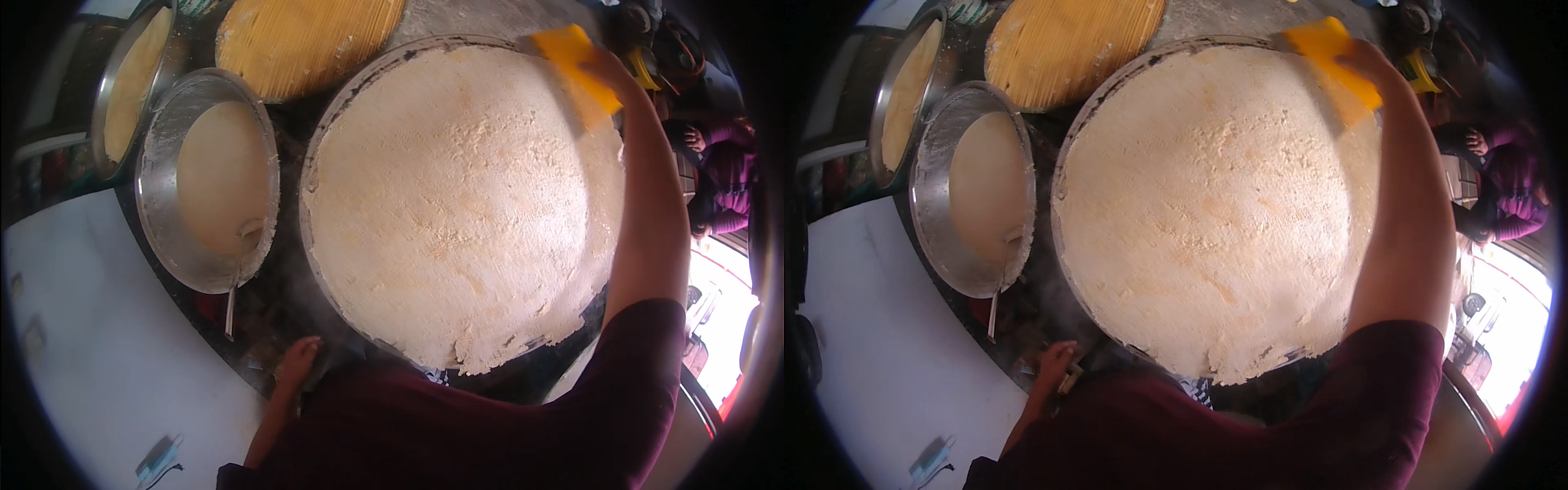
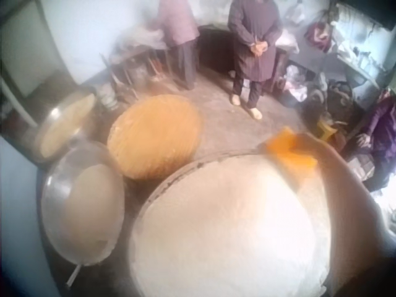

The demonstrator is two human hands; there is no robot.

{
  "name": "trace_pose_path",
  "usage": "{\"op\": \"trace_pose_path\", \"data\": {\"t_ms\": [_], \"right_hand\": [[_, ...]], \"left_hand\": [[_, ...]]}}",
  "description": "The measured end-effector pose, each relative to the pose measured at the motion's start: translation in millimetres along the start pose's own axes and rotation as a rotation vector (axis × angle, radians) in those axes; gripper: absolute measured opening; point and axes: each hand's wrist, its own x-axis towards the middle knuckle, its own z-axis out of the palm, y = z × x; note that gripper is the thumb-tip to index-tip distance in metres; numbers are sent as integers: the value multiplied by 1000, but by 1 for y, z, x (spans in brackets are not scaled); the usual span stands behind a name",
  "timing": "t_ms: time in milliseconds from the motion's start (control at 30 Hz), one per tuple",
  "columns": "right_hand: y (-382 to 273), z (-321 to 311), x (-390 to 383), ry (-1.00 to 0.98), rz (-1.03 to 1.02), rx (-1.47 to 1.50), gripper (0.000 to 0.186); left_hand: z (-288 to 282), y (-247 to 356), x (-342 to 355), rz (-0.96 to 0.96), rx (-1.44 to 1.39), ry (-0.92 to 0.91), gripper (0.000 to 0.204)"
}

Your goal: The person scoops batter from a large metal bowl and spreads it onto a hot circular griddle using a yellow plastic scraper. They cook the crepe, lift it off the griddle, and place it onto a stack. The person then scrapes the griddle surface clean and repeats the process.

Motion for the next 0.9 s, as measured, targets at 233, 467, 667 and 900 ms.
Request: {"op": "trace_pose_path", "data": {"t_ms": [233, 467, 667, 900], "right_hand": [[-177, 59, 75, -22, -535, -449, 46], [-363, 163, -12, -74, -786, -381, 49], [-450, 242, -137, -454, -921, -501, 33], [-430, 422, -361, -748, -931, -794, 17]], "left_hand": [[3, 17, -18, 29, -81, 43, 24], [-10, 15, -14, 150, -33, -32, 24], [-38, 13, 2, 308, -46, -127, 23], [-106, 7, 17, 553, 97, -323, 21]]}}
